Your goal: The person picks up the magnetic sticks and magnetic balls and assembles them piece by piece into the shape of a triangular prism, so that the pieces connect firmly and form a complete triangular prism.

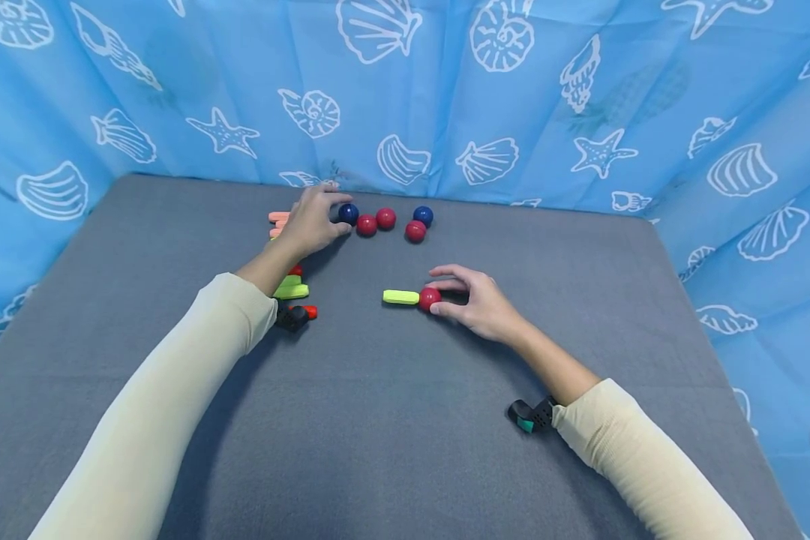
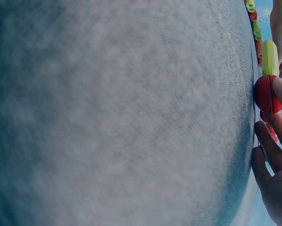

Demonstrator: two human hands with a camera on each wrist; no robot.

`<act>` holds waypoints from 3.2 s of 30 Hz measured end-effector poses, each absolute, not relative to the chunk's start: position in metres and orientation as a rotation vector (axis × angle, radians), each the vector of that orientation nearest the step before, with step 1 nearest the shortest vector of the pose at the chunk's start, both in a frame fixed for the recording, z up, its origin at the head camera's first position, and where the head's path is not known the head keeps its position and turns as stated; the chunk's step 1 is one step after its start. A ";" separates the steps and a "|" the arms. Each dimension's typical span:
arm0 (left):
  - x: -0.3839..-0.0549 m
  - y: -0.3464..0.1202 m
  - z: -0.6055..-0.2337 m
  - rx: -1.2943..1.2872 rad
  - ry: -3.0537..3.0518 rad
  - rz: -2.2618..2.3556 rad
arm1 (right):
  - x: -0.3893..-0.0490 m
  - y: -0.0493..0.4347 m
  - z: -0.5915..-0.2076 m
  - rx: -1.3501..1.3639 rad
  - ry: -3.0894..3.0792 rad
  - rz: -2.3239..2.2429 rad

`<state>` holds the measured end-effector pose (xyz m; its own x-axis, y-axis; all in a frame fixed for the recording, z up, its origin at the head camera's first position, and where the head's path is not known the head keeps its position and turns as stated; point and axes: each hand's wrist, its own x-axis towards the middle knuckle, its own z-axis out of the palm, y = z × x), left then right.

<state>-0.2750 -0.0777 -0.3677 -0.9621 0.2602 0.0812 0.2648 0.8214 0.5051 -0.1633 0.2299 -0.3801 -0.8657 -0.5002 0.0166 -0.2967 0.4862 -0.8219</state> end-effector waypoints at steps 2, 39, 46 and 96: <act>-0.274 -0.078 -0.367 -0.410 -2.988 -0.837 | -0.163 0.230 -0.380 -0.685 2.505 -1.322; -0.183 -0.078 -0.371 -1.029 -2.942 -1.143 | -0.162 0.230 -0.379 -0.658 2.509 -1.302; -0.180 -0.075 -0.374 -1.023 -2.982 -1.116 | -0.162 0.230 -0.379 -0.663 2.507 -1.313; -0.161 -0.164 -0.366 -1.107 -2.942 -0.831 | -0.159 0.232 -0.379 -0.809 2.562 -1.265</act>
<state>-0.1610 -0.1637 -0.3664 -0.7629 0.6422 0.0742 0.5861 0.6387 0.4986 -0.1590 0.2325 -0.3786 -0.8380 -0.5394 0.0830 -0.3939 0.4925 -0.7761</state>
